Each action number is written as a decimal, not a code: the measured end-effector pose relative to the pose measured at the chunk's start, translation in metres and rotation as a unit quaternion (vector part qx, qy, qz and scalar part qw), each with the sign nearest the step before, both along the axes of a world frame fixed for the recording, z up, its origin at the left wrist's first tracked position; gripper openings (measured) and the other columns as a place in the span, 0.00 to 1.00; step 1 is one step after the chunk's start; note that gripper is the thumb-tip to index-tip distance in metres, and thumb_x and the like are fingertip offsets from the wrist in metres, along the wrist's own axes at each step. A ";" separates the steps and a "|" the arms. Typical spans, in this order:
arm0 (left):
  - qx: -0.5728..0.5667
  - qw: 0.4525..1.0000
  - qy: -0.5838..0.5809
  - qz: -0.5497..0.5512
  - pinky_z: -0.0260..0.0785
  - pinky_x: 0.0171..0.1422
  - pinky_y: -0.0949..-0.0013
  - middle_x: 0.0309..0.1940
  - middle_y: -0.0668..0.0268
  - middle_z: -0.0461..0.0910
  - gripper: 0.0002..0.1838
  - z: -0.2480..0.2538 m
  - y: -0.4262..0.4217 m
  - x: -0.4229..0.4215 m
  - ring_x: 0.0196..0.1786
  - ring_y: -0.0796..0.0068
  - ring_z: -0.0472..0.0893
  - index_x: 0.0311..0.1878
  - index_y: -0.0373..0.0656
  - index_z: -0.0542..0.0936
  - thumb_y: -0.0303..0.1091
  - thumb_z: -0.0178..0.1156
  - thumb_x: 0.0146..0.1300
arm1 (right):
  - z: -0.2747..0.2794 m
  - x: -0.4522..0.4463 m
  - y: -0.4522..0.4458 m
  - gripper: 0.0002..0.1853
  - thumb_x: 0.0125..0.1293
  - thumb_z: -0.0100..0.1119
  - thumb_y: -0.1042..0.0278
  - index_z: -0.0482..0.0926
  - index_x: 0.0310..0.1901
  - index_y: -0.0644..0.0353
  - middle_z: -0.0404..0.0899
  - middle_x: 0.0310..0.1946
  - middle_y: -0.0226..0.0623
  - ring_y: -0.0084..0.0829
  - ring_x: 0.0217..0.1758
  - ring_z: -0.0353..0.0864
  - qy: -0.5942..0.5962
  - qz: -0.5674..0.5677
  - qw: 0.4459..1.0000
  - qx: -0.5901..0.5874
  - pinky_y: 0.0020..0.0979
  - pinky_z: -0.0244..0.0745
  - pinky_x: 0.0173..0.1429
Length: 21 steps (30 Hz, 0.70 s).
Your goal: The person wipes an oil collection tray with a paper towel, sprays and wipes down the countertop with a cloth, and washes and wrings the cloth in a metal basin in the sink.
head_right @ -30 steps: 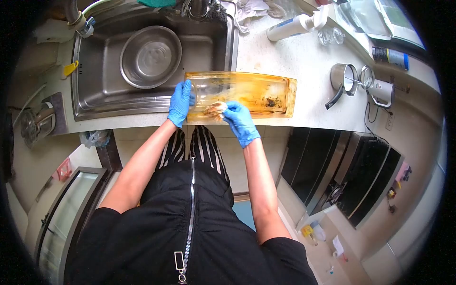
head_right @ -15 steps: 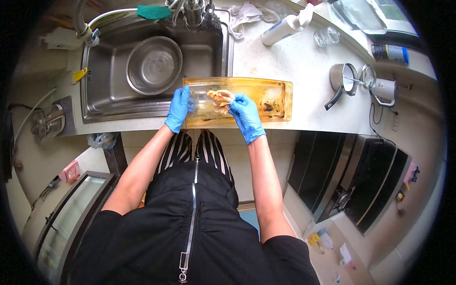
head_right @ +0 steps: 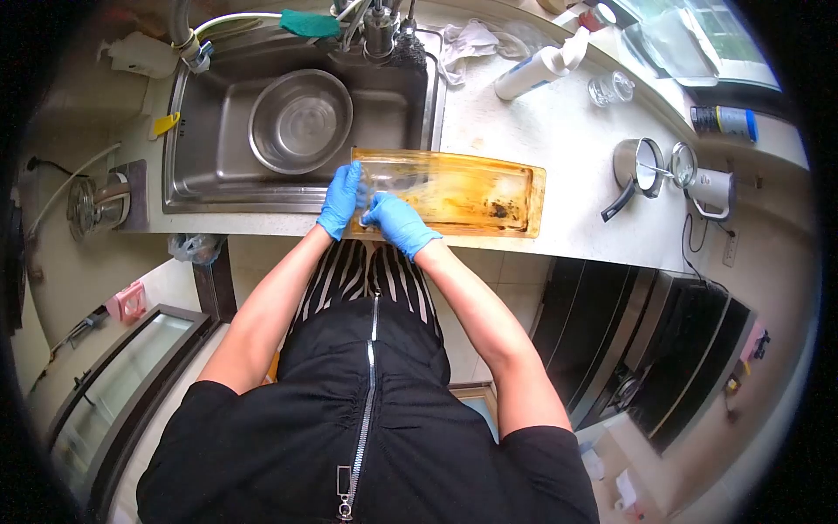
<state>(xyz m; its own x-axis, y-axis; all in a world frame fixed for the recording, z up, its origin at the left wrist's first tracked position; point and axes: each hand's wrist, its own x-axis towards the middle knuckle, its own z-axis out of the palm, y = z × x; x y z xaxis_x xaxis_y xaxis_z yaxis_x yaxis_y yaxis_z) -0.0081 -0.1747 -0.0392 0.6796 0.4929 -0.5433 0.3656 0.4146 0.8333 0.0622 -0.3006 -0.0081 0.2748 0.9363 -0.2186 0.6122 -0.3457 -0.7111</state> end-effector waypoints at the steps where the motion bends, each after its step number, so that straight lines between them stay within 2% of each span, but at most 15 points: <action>1: 0.029 1.000 0.000 0.003 0.55 0.18 0.81 0.19 0.75 0.65 0.17 -0.004 0.000 0.001 0.16 0.87 0.62 0.35 0.46 0.67 0.51 0.48 0.64 | -0.001 -0.004 0.002 0.05 0.49 0.58 0.74 0.81 0.29 0.54 0.74 0.29 0.43 0.43 0.35 0.74 -0.003 -0.018 0.999 -0.042 0.38 0.70 0.41; 5: -0.015 1.000 0.003 0.002 0.55 0.18 0.81 0.17 0.74 0.65 0.17 0.011 -0.002 0.002 0.16 0.87 0.62 0.34 0.46 0.67 0.51 0.49 0.64 | 0.022 -0.003 0.004 0.05 0.51 0.56 0.70 0.80 0.30 0.56 0.73 0.30 0.46 0.45 0.36 0.74 0.053 -0.047 0.997 0.011 0.40 0.69 0.42; 7: -0.001 1.000 0.027 -0.005 0.56 0.18 0.80 0.16 0.73 0.66 0.18 0.009 -0.002 0.004 0.16 0.86 0.63 0.34 0.45 0.67 0.52 0.49 0.63 | 0.012 0.002 -0.003 0.13 0.51 0.57 0.64 0.73 0.32 0.66 0.75 0.32 0.54 0.50 0.41 0.74 0.038 -0.009 0.999 -0.030 0.40 0.68 0.46; 8: -0.004 1.000 0.028 -0.003 0.56 0.18 0.80 0.16 0.73 0.66 0.18 0.008 -0.001 0.004 0.16 0.86 0.63 0.34 0.45 0.67 0.52 0.49 0.63 | 0.007 0.004 -0.008 0.13 0.51 0.57 0.64 0.73 0.32 0.66 0.75 0.32 0.54 0.50 0.41 0.74 0.039 -0.008 0.999 -0.033 0.40 0.68 0.46; 10: 0.023 0.999 0.038 -0.026 0.64 0.21 0.75 0.15 0.67 0.73 0.23 0.006 0.002 0.004 0.17 0.81 0.71 0.43 0.39 0.70 0.52 0.51 0.61 | 0.010 0.006 -0.012 0.14 0.53 0.55 0.61 0.72 0.31 0.67 0.74 0.32 0.54 0.51 0.40 0.73 0.012 -0.037 0.996 -0.085 0.42 0.68 0.45; 14: 0.036 0.998 0.038 -0.021 0.64 0.21 0.74 0.15 0.67 0.73 0.22 0.005 0.001 0.005 0.17 0.81 0.71 0.43 0.39 0.70 0.52 0.51 0.62 | 0.019 0.019 -0.020 0.16 0.54 0.54 0.59 0.71 0.31 0.67 0.73 0.31 0.54 0.52 0.39 0.73 0.060 -0.056 0.989 -0.125 0.43 0.67 0.44; 16: 0.039 0.998 0.035 -0.023 0.64 0.21 0.75 0.15 0.68 0.72 0.22 0.006 0.002 0.005 0.16 0.81 0.71 0.42 0.39 0.71 0.52 0.51 0.62 | 0.019 0.023 -0.028 0.17 0.56 0.53 0.57 0.71 0.31 0.67 0.72 0.30 0.54 0.51 0.38 0.72 0.013 -0.024 0.994 -0.105 0.43 0.67 0.44; 21: 0.028 0.999 0.037 -0.017 0.63 0.20 0.76 0.15 0.68 0.72 0.21 0.014 0.000 0.006 0.16 0.82 0.70 0.41 0.40 0.71 0.52 0.51 0.62 | 0.020 0.038 -0.052 0.15 0.55 0.53 0.59 0.71 0.30 0.66 0.72 0.30 0.53 0.50 0.39 0.71 -0.001 -0.023 0.993 -0.119 0.43 0.67 0.44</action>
